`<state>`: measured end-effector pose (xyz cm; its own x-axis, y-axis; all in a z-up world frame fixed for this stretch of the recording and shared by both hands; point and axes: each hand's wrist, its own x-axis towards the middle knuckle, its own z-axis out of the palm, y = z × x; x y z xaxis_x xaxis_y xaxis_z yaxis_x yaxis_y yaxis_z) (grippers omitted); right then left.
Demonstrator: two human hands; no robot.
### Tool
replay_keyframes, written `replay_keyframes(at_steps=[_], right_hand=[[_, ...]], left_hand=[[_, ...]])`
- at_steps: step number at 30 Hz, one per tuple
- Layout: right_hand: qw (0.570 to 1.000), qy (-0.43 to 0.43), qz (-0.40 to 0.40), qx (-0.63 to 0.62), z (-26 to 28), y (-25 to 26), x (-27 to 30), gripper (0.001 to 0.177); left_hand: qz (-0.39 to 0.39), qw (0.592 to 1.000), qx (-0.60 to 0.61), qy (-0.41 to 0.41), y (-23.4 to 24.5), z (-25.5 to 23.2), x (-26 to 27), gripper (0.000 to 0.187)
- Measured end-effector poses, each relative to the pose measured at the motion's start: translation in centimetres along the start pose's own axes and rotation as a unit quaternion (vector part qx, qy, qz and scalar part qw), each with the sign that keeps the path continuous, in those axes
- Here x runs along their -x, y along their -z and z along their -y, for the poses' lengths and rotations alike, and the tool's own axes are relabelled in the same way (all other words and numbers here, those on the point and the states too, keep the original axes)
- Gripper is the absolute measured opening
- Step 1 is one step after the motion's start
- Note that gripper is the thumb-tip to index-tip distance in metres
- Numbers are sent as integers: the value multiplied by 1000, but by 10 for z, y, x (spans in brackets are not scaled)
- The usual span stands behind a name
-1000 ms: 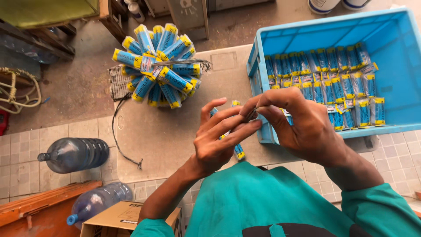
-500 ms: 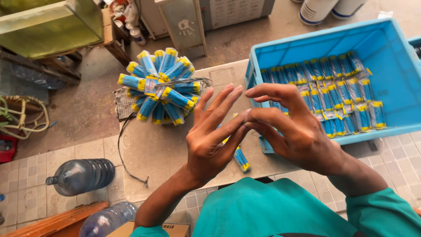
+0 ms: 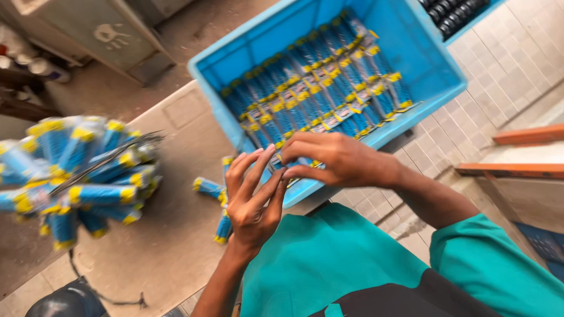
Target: The person takes individually wrapped mini roller items from a blue crate and arranges them into a circular bundle on a table. They secure the bundle using a metal wire tie, twisting it to hold the items together. The person repeats this process to create multiple bundles.
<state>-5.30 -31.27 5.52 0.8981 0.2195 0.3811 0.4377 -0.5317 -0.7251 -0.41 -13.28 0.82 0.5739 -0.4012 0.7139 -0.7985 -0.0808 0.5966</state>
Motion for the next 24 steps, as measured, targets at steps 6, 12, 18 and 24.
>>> replay_keyframes(at_steps=[6,12,18,24], right_hand=[[990,-116,78,0,-143,89,72,11],[930,-115,266,225,-296,99,151,27],[817,51,420,392,-434,39,245,18],[648,30,620,441,-434,25,248,27]], left_hand=[[50,998,-27,5,-135,17,16,17],[165,976,-141,24,-209,43,43,18],[253,954,-159,30,-264,69,61,13],[335,927,-140,98,-282,90,79,15]])
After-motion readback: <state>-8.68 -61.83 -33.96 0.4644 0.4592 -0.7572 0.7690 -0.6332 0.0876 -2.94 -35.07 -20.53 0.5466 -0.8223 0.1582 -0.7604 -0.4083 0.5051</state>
